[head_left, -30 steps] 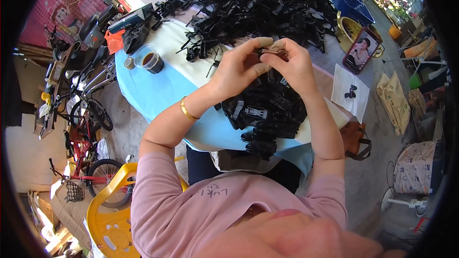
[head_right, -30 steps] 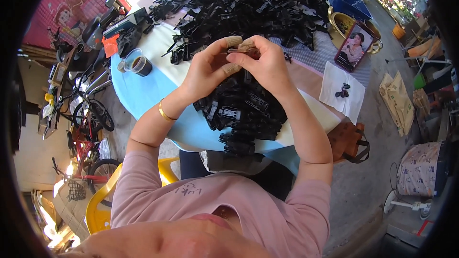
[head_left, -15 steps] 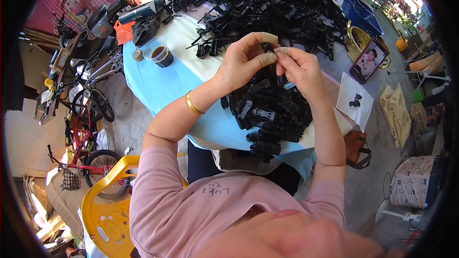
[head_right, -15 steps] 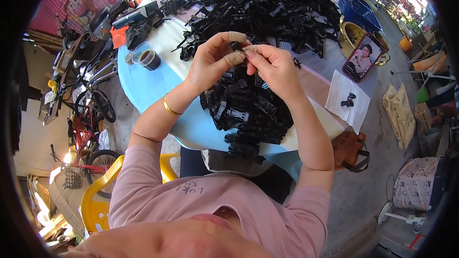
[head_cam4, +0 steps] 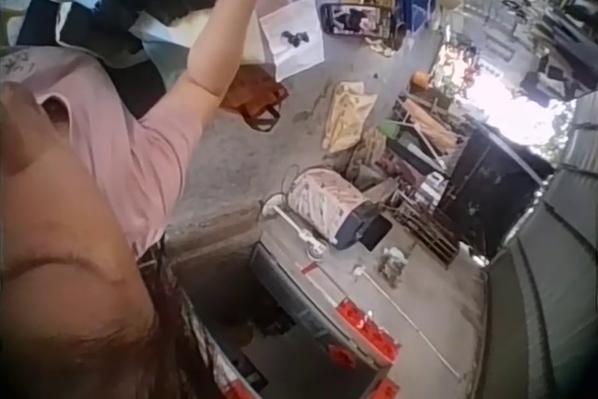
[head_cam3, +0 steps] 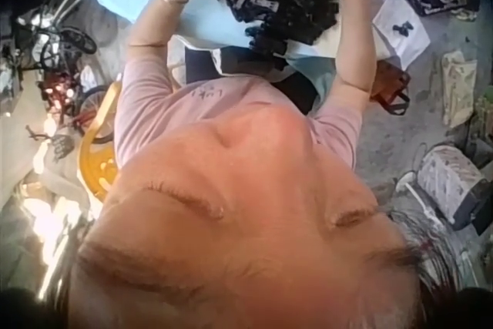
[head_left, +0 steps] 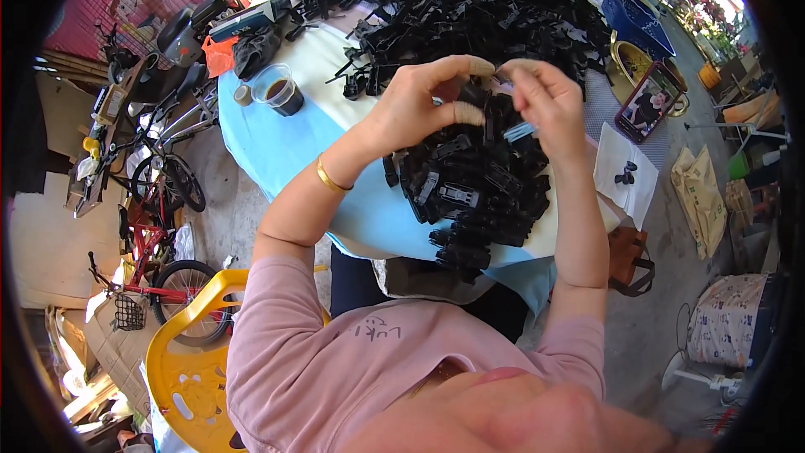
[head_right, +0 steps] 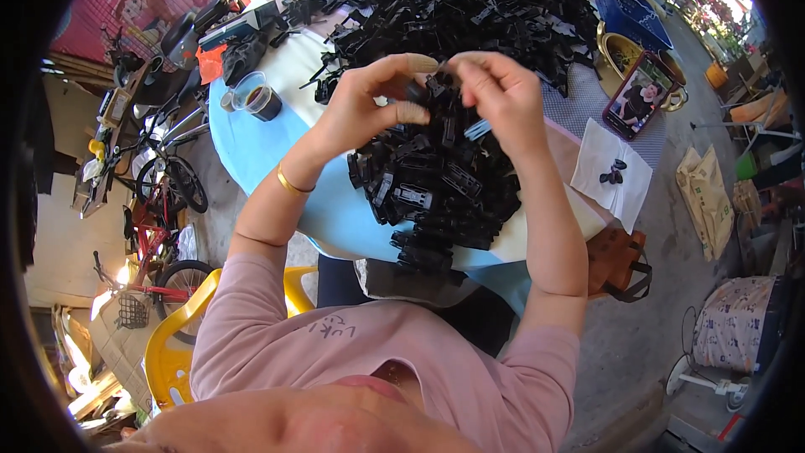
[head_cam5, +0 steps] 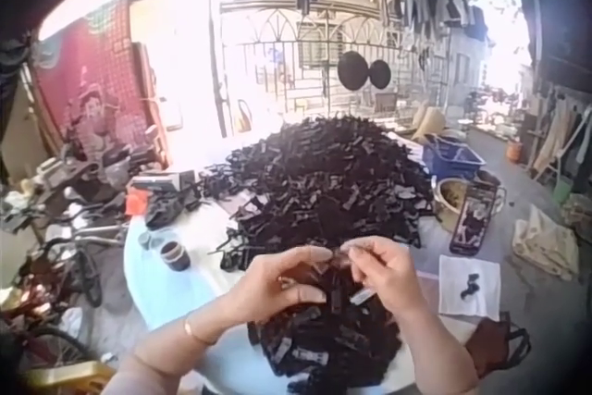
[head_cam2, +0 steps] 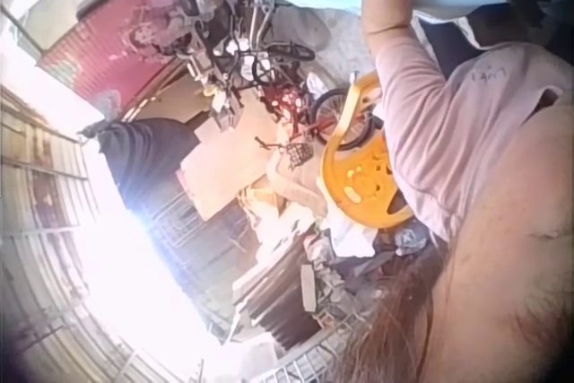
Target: Assembling small black components by joining them together manually at a workstation.
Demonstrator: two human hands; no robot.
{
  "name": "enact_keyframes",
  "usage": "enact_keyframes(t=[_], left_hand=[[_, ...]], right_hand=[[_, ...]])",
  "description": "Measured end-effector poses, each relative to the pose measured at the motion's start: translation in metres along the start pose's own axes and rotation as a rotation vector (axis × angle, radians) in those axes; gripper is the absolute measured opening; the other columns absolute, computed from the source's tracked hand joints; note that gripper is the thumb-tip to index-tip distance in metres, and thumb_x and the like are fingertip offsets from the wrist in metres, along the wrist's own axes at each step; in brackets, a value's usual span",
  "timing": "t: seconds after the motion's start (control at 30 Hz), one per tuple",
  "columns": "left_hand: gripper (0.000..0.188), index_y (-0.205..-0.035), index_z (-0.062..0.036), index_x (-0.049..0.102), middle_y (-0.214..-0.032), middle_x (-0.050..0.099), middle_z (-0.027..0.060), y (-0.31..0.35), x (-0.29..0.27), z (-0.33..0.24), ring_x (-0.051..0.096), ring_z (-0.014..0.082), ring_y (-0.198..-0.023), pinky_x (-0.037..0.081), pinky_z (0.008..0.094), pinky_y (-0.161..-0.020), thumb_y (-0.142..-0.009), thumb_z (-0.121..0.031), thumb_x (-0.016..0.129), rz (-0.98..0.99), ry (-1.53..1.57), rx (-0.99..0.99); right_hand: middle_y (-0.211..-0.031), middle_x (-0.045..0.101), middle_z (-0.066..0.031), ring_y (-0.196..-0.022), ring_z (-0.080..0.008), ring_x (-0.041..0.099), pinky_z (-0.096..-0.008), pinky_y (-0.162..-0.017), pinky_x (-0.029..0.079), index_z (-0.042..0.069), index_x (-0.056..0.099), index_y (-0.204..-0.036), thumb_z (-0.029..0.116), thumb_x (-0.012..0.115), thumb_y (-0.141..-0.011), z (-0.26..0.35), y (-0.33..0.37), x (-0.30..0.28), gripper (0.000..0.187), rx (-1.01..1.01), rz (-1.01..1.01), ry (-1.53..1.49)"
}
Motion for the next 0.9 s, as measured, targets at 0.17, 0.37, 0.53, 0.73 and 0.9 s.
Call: enact_keyframes(t=[0.17,0.37,0.53,0.73,0.9], left_hand=[[0.027,-0.105,-0.0005,0.059,-0.088,0.061,0.0085,-0.023,0.006,0.059,0.057,0.0125,-0.076,0.047,0.0242,-0.071,-0.083,-0.016,0.059,0.028,-0.356,-0.11],[0.039,-0.11,-0.0101,0.058,-0.1,0.055,0.012,-0.031,0.023,0.095,0.054,0.0211,-0.09,0.045,0.0288,-0.078,-0.073,0.002,0.054,0.227,-0.366,-0.12],[0.036,-0.097,-0.0132,0.063,-0.109,0.051,0.0112,-0.03,0.019,0.081,0.047,0.031,-0.101,0.041,0.037,-0.088,-0.063,-0.001,0.063,0.1,-0.737,0.114],[0.025,-0.096,-0.0015,0.059,-0.117,0.052,0.0157,-0.025,-0.021,0.051,0.049,0.0266,-0.107,0.039,0.0337,-0.092,-0.072,-0.002,0.062,-0.258,-0.32,0.193],[0.029,-0.108,0.0039,0.051,-0.093,0.06,0.0064,-0.015,-0.016,0.071,0.057,0.0108,-0.089,0.045,0.0213,-0.077,-0.08,-0.004,0.057,-0.269,0.329,-0.173]], right_hand=[[-0.061,0.051,0.004,-0.05,0.0005,0.039,-0.0136,-0.043,0.027,0.003,0.064,-0.094,0.013,0.056,-0.086,0.003,-0.007,-0.026,0.015,-0.215,-0.247,0.22],[-0.068,0.061,-0.0005,-0.057,-0.0037,0.052,-0.0169,-0.052,0.042,0.0,0.064,-0.09,0.008,0.058,-0.083,-0.002,-0.006,-0.011,0.012,-0.349,-0.21,0.43],[-0.066,0.061,-0.0008,-0.056,-0.0039,0.053,-0.0175,-0.051,0.043,0.0,0.064,-0.089,0.009,0.058,-0.083,-0.004,-0.005,-0.007,0.012,-0.362,-0.176,0.434],[-0.077,0.065,-0.0027,-0.06,-0.0038,0.055,-0.0174,-0.054,0.044,0.001,0.063,-0.092,0.008,0.069,-0.075,0.012,0.004,0.011,0.02,-0.43,-0.055,0.378],[-0.066,0.059,-0.0038,-0.052,-0.0084,0.05,-0.0225,-0.046,0.038,0.003,0.063,-0.087,0.008,0.073,-0.068,0.029,0.019,0.038,0.022,-0.574,0.071,0.494]])
Point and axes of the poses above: each hand's wrist, its own y-axis away from the middle knuckle, its own x-axis out of the palm, z = x × y, the point moved 8 cm from there along -y, towards the middle knuckle
